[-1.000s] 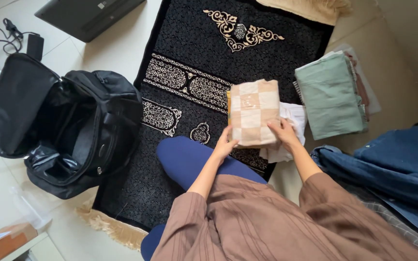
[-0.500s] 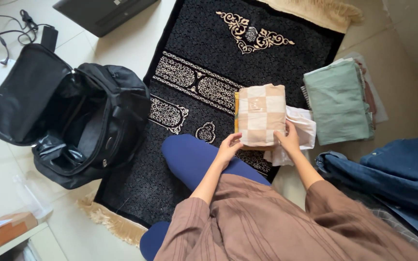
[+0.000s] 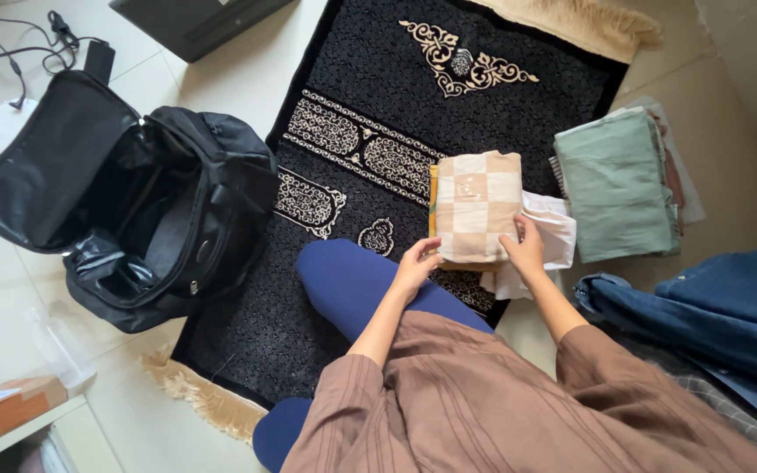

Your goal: The person organizes clothes from a closet, folds them, and places them into a black duffel bag on the floor.

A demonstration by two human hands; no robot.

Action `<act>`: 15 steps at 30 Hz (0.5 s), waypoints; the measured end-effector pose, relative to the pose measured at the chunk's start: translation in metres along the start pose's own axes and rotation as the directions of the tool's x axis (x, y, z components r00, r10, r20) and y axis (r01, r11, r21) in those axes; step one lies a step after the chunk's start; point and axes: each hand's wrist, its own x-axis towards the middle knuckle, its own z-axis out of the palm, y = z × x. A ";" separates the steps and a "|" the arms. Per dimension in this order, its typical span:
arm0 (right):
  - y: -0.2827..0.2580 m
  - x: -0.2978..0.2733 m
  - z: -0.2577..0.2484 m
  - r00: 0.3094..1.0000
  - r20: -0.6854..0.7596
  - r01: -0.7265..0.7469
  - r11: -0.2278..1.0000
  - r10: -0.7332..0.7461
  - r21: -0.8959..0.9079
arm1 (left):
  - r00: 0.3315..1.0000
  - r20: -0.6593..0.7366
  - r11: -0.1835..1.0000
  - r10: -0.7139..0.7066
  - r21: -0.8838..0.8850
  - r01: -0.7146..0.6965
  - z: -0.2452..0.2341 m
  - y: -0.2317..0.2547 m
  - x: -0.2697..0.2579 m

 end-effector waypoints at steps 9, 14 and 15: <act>-0.029 0.001 0.003 0.999 0.040 0.010 0.993 -0.015 0.114 | 1.000 -0.010 0.999 0.028 -0.018 -0.028 0.001 0.004 -0.001; -0.037 0.005 0.005 0.994 0.075 0.060 0.982 -0.074 0.178 | 0.991 -0.099 0.993 0.088 -0.070 -0.095 -0.002 0.017 -0.005; -0.035 0.009 0.009 0.992 0.098 0.049 0.969 -0.074 0.242 | 0.988 -0.123 0.993 0.096 -0.054 -0.103 -0.007 0.020 -0.005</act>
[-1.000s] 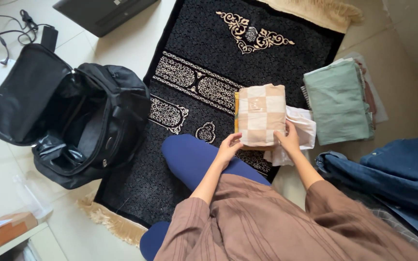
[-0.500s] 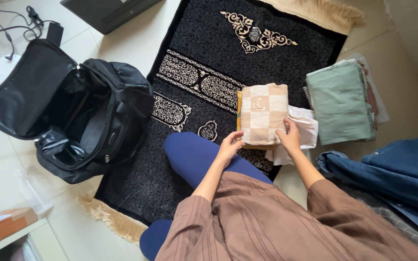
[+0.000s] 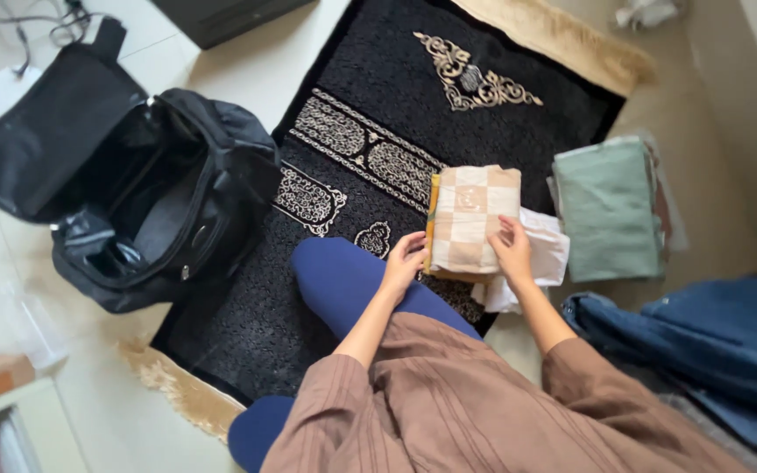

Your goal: The person organizes clothes from a closet, folds them, and places them into a black duffel bag on the floor.

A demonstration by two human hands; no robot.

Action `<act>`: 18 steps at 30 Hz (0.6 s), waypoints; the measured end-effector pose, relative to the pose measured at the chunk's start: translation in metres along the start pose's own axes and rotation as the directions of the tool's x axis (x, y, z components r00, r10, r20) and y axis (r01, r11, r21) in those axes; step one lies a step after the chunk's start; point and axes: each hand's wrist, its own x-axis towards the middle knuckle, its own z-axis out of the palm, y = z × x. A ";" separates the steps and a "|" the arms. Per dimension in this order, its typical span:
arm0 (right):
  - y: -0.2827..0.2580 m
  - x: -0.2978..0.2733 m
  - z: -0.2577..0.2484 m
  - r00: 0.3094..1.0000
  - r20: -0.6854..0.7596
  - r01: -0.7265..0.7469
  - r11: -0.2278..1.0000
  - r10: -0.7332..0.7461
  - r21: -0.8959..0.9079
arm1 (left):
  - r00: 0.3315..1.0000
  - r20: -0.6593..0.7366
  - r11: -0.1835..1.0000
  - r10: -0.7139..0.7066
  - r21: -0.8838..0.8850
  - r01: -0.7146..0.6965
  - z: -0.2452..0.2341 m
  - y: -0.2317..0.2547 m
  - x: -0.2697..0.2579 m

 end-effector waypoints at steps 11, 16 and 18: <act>-0.078 0.006 0.039 0.952 0.293 0.065 0.994 -0.089 0.089 | 0.931 -0.361 0.969 0.055 -0.206 -0.137 -0.059 0.074 -0.075; -0.099 0.016 0.077 0.867 0.480 0.037 0.977 -0.136 0.210 | 0.839 -0.525 0.865 0.141 -0.347 -0.362 -0.091 0.103 -0.151; -0.116 0.010 0.099 0.811 0.562 0.040 0.974 -0.162 0.223 | 0.770 -0.621 0.838 0.146 -0.337 -0.430 -0.103 0.099 -0.186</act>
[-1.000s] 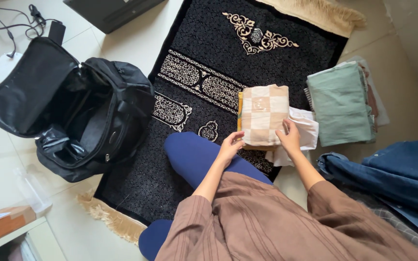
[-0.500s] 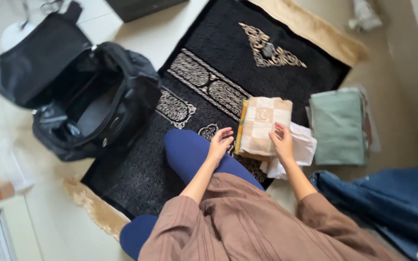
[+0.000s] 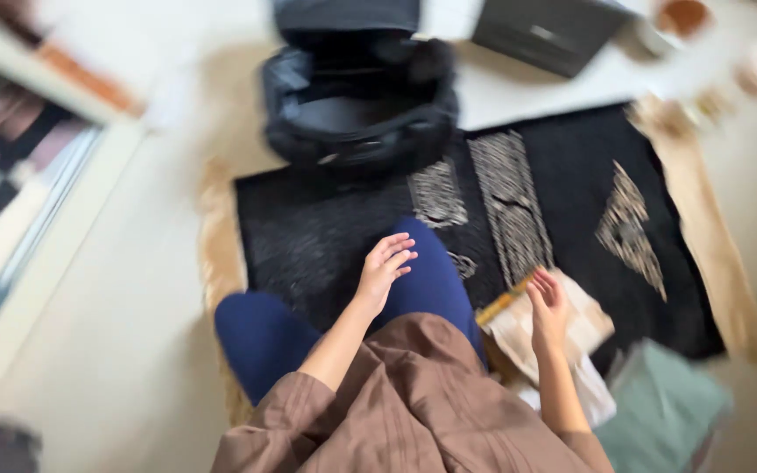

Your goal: The person organizes clothes from a closet, folds them, and places them into a black duffel bag on the floor.

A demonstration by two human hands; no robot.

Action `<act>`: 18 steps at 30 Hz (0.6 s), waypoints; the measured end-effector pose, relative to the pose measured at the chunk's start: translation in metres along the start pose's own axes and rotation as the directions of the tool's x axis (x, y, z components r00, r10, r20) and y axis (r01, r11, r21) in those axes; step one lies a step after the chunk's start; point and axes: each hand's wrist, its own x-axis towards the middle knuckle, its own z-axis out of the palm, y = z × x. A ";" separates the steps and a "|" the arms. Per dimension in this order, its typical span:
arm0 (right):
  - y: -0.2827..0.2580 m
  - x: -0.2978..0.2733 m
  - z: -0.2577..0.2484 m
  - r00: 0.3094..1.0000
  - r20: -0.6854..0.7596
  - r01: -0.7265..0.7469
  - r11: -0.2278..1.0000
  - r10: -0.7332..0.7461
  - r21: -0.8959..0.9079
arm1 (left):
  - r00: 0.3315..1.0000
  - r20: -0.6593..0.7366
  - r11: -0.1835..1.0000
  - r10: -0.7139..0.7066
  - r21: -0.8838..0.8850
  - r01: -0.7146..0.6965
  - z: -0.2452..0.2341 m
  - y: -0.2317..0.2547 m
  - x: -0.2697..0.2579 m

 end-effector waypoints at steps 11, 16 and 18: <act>-0.031 -0.003 0.165 0.883 0.469 0.089 0.992 -0.036 -0.092 | 0.879 -0.430 0.941 0.209 -0.158 -0.300 -0.136 0.013 -0.135; -0.048 -0.054 0.237 0.750 0.634 -0.241 0.970 0.186 0.001 | 0.758 -0.610 0.904 0.230 -0.153 -0.398 -0.187 -0.007 -0.181; -0.049 -0.072 0.250 0.714 0.673 -0.219 0.975 0.192 -0.045 | 0.733 -0.637 0.884 0.237 -0.172 -0.435 -0.195 -0.015 -0.195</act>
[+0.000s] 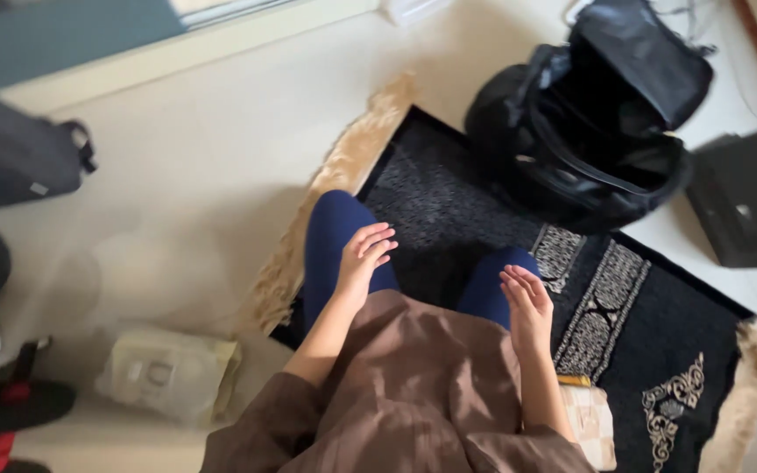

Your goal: The person organizes clothes from a closet, folds them, and places them into a black duffel bag on the floor.

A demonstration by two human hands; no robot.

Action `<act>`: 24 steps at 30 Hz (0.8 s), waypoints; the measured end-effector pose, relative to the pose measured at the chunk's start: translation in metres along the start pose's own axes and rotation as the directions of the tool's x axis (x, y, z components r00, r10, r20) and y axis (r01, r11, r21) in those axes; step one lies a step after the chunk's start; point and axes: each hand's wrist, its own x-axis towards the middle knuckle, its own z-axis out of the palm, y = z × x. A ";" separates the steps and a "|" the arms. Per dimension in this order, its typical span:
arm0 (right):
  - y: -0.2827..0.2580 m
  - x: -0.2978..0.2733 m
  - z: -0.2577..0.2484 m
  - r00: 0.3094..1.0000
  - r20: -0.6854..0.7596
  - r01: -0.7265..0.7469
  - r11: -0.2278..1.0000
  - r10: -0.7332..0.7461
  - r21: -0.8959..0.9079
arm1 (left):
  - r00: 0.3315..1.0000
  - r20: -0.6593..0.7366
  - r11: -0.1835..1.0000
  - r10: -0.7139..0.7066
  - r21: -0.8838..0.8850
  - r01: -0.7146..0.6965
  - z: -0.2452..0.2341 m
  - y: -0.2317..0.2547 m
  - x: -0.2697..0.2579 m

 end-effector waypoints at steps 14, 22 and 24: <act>-0.005 0.009 0.082 0.971 0.236 -0.012 0.988 0.048 -0.152 | 0.983 -0.164 0.987 0.078 -0.126 -0.099 -0.071 -0.007 -0.022; 0.003 0.070 0.127 0.933 0.284 -0.161 0.963 0.220 -0.218 | 0.948 -0.312 0.962 0.057 -0.237 -0.136 -0.074 0.014 -0.001; 0.002 0.099 0.156 0.917 0.329 -0.126 0.947 0.224 -0.294 | 0.934 -0.356 0.954 0.034 -0.266 -0.136 -0.075 0.008 0.020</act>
